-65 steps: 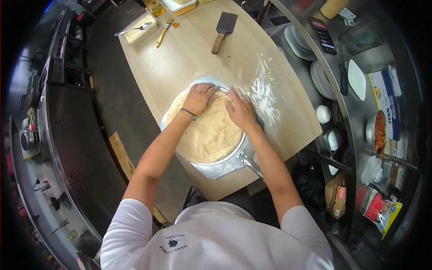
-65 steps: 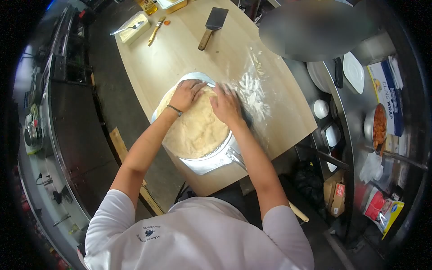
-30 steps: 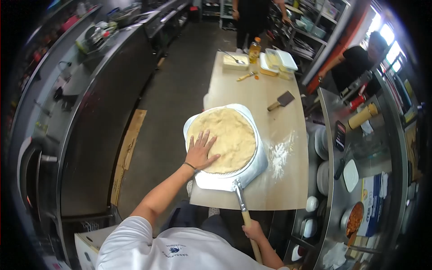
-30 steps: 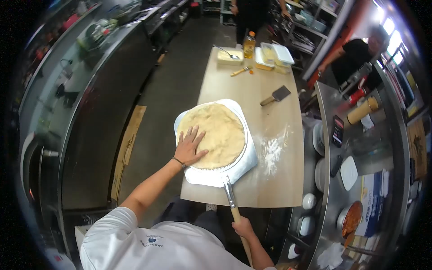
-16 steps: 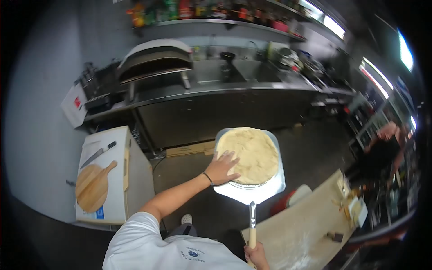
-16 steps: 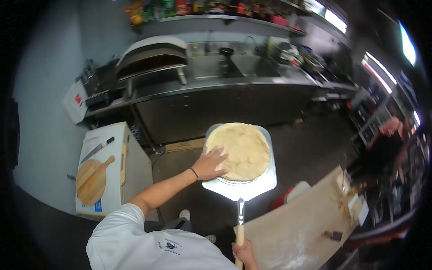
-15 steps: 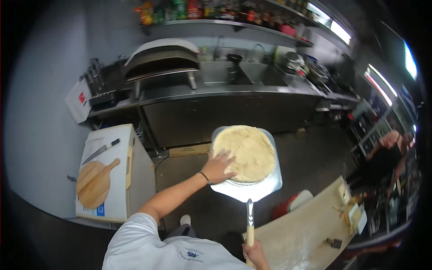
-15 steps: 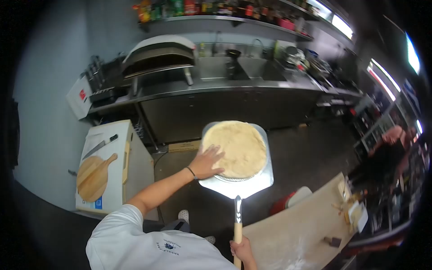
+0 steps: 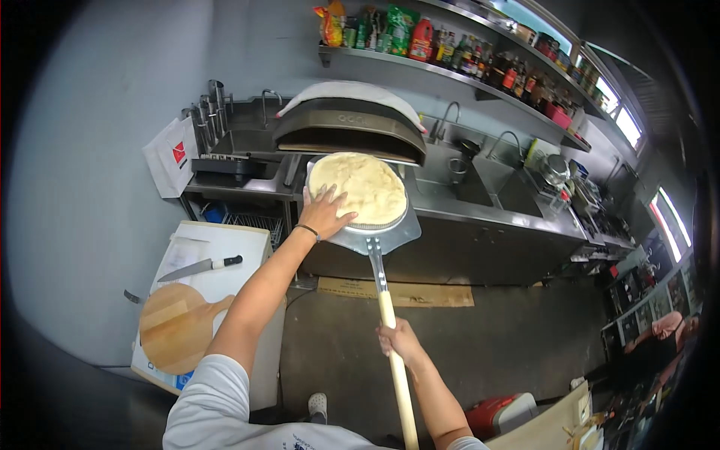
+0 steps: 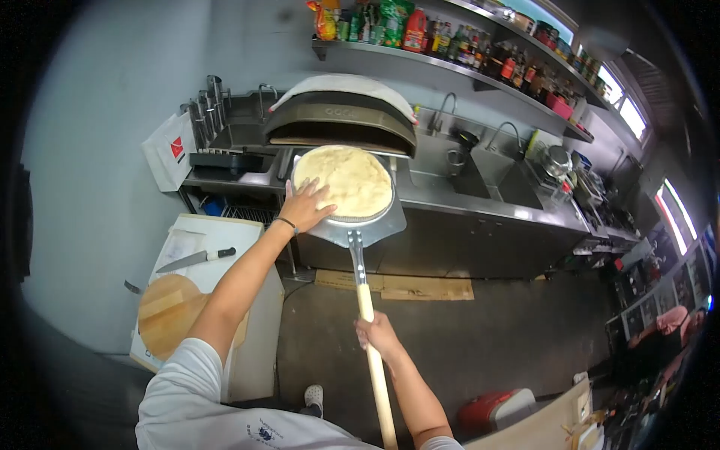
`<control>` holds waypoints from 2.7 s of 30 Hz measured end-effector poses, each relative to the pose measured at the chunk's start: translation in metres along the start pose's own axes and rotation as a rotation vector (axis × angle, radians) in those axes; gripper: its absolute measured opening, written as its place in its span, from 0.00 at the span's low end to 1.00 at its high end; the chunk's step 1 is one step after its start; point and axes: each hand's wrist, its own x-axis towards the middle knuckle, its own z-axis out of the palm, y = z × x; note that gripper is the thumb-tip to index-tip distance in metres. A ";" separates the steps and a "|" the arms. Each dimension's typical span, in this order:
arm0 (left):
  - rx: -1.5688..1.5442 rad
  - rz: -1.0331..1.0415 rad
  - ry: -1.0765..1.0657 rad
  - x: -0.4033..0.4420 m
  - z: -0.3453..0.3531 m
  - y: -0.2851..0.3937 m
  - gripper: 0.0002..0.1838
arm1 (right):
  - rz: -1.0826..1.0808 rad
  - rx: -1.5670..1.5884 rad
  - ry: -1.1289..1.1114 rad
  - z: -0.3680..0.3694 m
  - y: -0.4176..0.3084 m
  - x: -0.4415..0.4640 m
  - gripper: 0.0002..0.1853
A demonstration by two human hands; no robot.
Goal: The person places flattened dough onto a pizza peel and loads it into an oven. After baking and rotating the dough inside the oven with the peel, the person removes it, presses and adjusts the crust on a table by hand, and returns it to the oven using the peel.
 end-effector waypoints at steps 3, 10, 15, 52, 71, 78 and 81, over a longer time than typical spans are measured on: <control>-0.150 0.011 0.200 -0.002 -0.007 -0.027 0.30 | -0.062 0.004 0.005 0.015 -0.032 0.076 0.09; -0.468 -0.275 0.257 -0.161 0.085 -0.089 0.19 | -0.257 -0.088 0.039 0.023 -0.121 0.249 0.14; -0.119 -0.459 -0.051 -0.288 0.165 -0.122 0.22 | -0.117 0.000 0.032 0.047 -0.179 0.275 0.14; 0.070 -0.590 -0.388 -0.322 0.174 -0.121 0.15 | 0.847 0.014 -0.003 0.005 0.340 -0.111 0.05; 0.039 -0.607 -0.417 -0.319 0.168 -0.120 0.18 | 0.134 0.119 0.085 0.031 0.124 -0.058 0.05; 0.023 -0.619 -0.434 -0.317 0.165 -0.119 0.18 | -0.029 -0.025 0.130 0.038 0.024 0.024 0.03; 0.018 -0.623 -0.437 -0.318 0.165 -0.120 0.19 | -0.032 0.001 0.132 0.039 0.003 0.041 0.03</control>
